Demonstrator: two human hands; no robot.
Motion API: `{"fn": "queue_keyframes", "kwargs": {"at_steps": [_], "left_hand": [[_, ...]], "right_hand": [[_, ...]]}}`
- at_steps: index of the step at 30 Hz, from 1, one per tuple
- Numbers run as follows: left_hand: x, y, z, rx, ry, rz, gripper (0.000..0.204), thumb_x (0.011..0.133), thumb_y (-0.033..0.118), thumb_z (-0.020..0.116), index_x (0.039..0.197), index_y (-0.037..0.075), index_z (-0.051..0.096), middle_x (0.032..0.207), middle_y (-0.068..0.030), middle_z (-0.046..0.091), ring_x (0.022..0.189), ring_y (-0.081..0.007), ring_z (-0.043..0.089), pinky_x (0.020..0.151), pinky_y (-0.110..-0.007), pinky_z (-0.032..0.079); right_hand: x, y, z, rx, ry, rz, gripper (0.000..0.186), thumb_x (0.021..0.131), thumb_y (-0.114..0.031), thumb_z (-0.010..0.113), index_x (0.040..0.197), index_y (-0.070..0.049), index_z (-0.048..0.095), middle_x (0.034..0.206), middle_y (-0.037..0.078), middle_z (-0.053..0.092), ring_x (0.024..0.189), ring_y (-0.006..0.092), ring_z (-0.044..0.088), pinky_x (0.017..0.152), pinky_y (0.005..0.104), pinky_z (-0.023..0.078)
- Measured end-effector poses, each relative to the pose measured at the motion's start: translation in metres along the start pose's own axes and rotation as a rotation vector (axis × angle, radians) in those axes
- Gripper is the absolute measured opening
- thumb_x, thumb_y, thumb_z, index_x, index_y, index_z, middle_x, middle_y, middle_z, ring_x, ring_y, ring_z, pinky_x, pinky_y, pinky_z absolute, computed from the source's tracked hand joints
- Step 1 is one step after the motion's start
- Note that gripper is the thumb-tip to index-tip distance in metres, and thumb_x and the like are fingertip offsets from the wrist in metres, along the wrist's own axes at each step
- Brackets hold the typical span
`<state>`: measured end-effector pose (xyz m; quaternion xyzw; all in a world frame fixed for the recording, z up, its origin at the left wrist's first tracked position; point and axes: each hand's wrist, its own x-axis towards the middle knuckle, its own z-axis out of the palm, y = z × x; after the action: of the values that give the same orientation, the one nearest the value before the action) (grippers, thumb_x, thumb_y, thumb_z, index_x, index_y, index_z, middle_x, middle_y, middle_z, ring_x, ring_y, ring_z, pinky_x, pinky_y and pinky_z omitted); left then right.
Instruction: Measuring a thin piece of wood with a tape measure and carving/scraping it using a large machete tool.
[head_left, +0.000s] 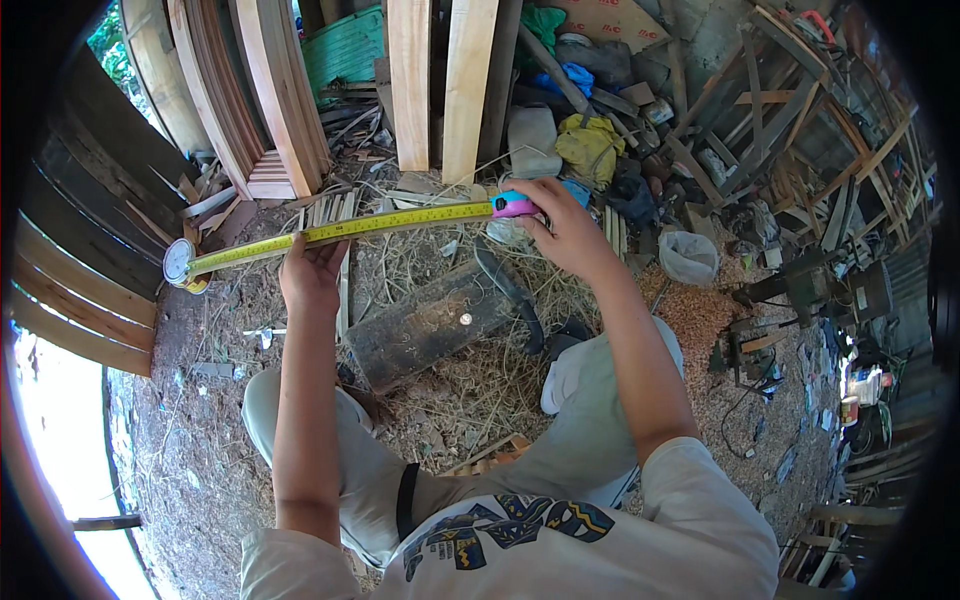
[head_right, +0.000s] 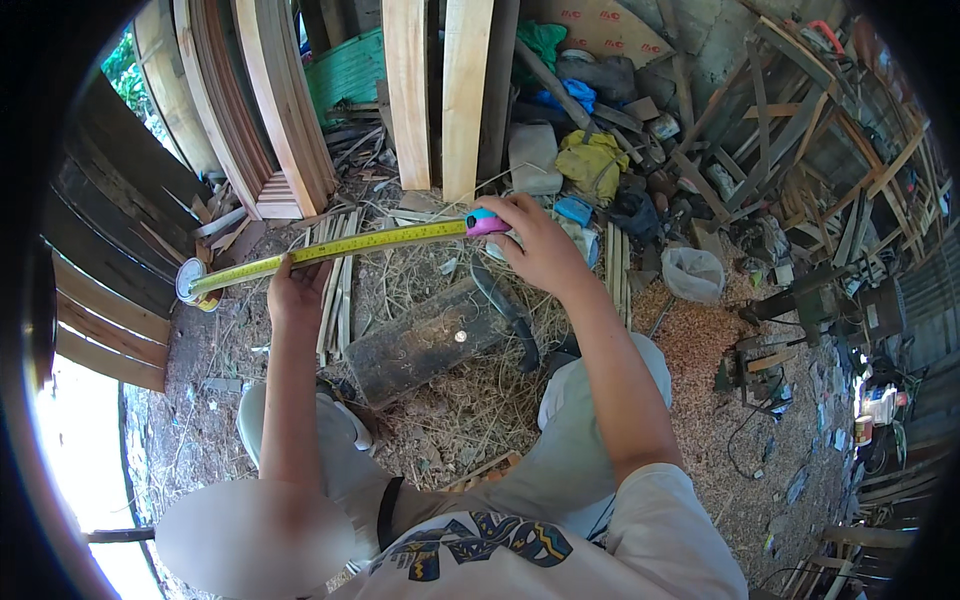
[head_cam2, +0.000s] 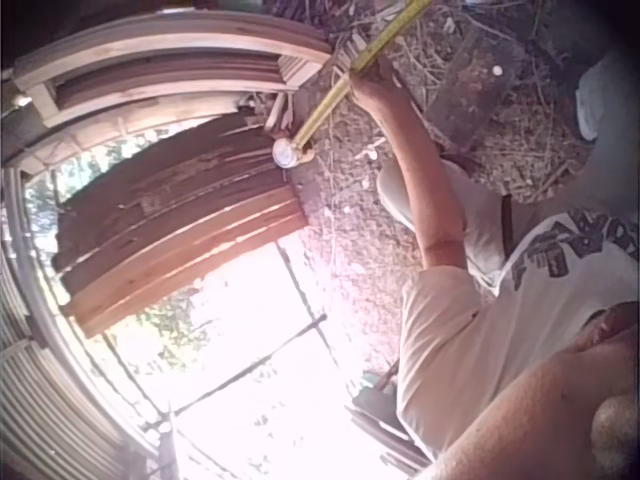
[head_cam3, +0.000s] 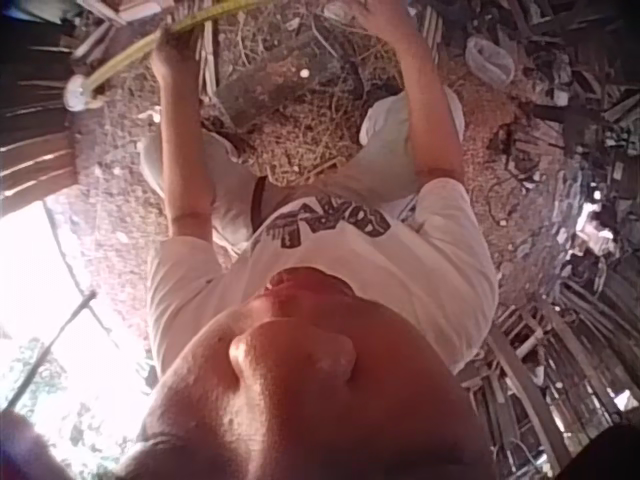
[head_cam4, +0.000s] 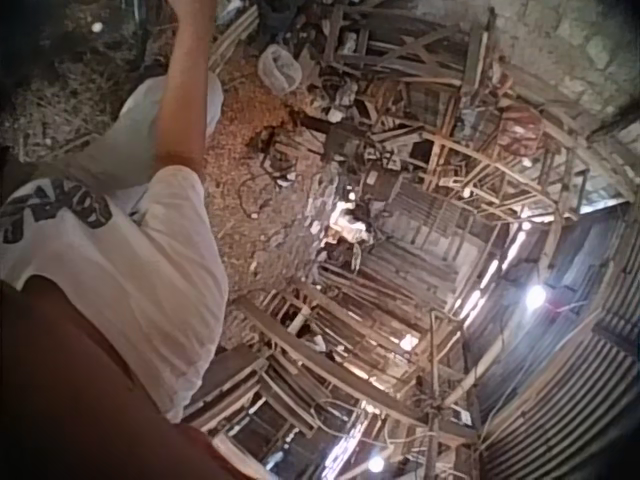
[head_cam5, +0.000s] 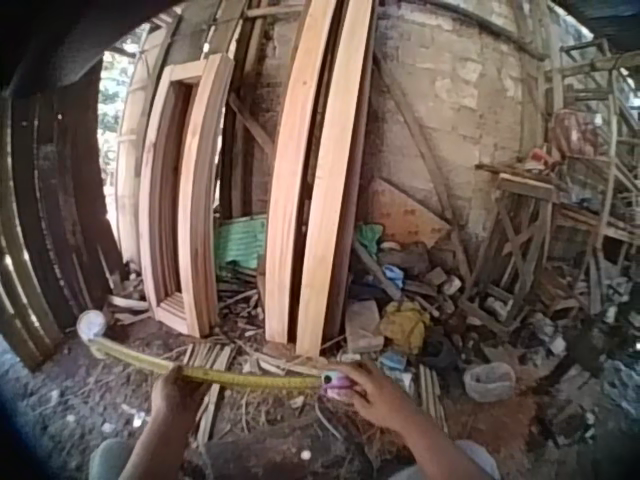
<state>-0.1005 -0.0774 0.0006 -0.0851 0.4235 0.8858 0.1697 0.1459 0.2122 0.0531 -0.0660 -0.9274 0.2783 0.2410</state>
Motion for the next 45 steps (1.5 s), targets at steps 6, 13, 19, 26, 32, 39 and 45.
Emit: {"fn": "queue_keyframes", "kwargs": {"at_steps": [6,13,19,26,32,39,45], "left_hand": [[0.001,-0.001,0.000,-0.012,0.012,-0.005,0.035,0.111,0.024,0.048,0.121,-0.009,0.050,0.114,-0.0238,0.063,0.106,-0.0371,0.069,0.094,-0.048,0.065],[0.008,-0.010,-0.007,-0.016,0.000,-0.059,0.035,0.110,0.024,0.049,0.126,-0.007,0.048,0.116,-0.0232,0.061,0.106,-0.0365,0.068,0.092,-0.046,0.066],[0.008,-0.011,-0.005,-0.030,0.012,-0.117,0.033,0.110,0.023,0.048,0.129,-0.005,0.047,0.118,-0.0226,0.061,0.106,-0.0353,0.067,0.091,-0.046,0.066],[0.008,-0.013,-0.010,-0.070,0.003,-0.143,0.033,0.111,0.022,0.046,0.129,-0.005,0.046,0.119,-0.0227,0.060,0.109,-0.0358,0.066,0.098,-0.050,0.063],[0.004,-0.018,-0.008,-0.043,0.009,-0.100,0.033,0.111,0.023,0.047,0.128,-0.005,0.045,0.119,-0.0233,0.060,0.110,-0.0366,0.065,0.101,-0.051,0.061],[0.007,-0.019,-0.011,-0.027,0.029,-0.126,0.033,0.111,0.023,0.049,0.131,-0.003,0.048,0.121,-0.0223,0.060,0.109,-0.0344,0.066,0.100,-0.048,0.061],[0.006,-0.022,-0.011,0.057,-0.006,-0.071,0.031,0.110,0.020,0.051,0.131,-0.003,0.050,0.119,-0.0170,0.063,0.107,-0.0300,0.066,0.095,-0.044,0.062]], "right_hand": [[-0.003,0.005,-0.010,0.026,0.048,-0.001,0.047,0.096,-0.008,0.069,0.139,-0.025,0.059,0.120,0.012,0.059,0.103,0.0345,0.066,0.088,0.0421,0.054],[-0.002,-0.001,-0.009,0.029,0.001,-0.025,0.048,0.095,-0.006,0.069,0.139,-0.024,0.059,0.120,0.012,0.058,0.108,0.0327,0.065,0.091,0.0414,0.053],[-0.002,0.000,-0.010,0.053,-0.016,0.013,0.048,0.095,-0.005,0.069,0.138,-0.024,0.060,0.122,0.012,0.057,0.109,0.0326,0.064,0.091,0.0412,0.053],[-0.005,-0.006,-0.011,0.047,-0.064,0.062,0.049,0.093,-0.003,0.071,0.138,-0.021,0.062,0.124,0.011,0.058,0.113,0.0316,0.063,0.095,0.0406,0.052],[-0.010,0.008,-0.001,-0.001,-0.070,0.056,0.048,0.092,-0.010,0.073,0.138,-0.020,0.061,0.122,0.012,0.060,0.111,0.0335,0.064,0.095,0.0419,0.052],[-0.011,0.004,-0.002,0.015,-0.092,0.061,0.045,0.091,-0.009,0.073,0.133,-0.017,0.062,0.121,0.013,0.060,0.112,0.0350,0.063,0.095,0.0425,0.052],[-0.012,0.006,0.000,0.012,-0.062,0.015,0.045,0.090,-0.009,0.074,0.133,-0.017,0.063,0.120,0.013,0.061,0.111,0.0352,0.063,0.094,0.0424,0.051]]}}
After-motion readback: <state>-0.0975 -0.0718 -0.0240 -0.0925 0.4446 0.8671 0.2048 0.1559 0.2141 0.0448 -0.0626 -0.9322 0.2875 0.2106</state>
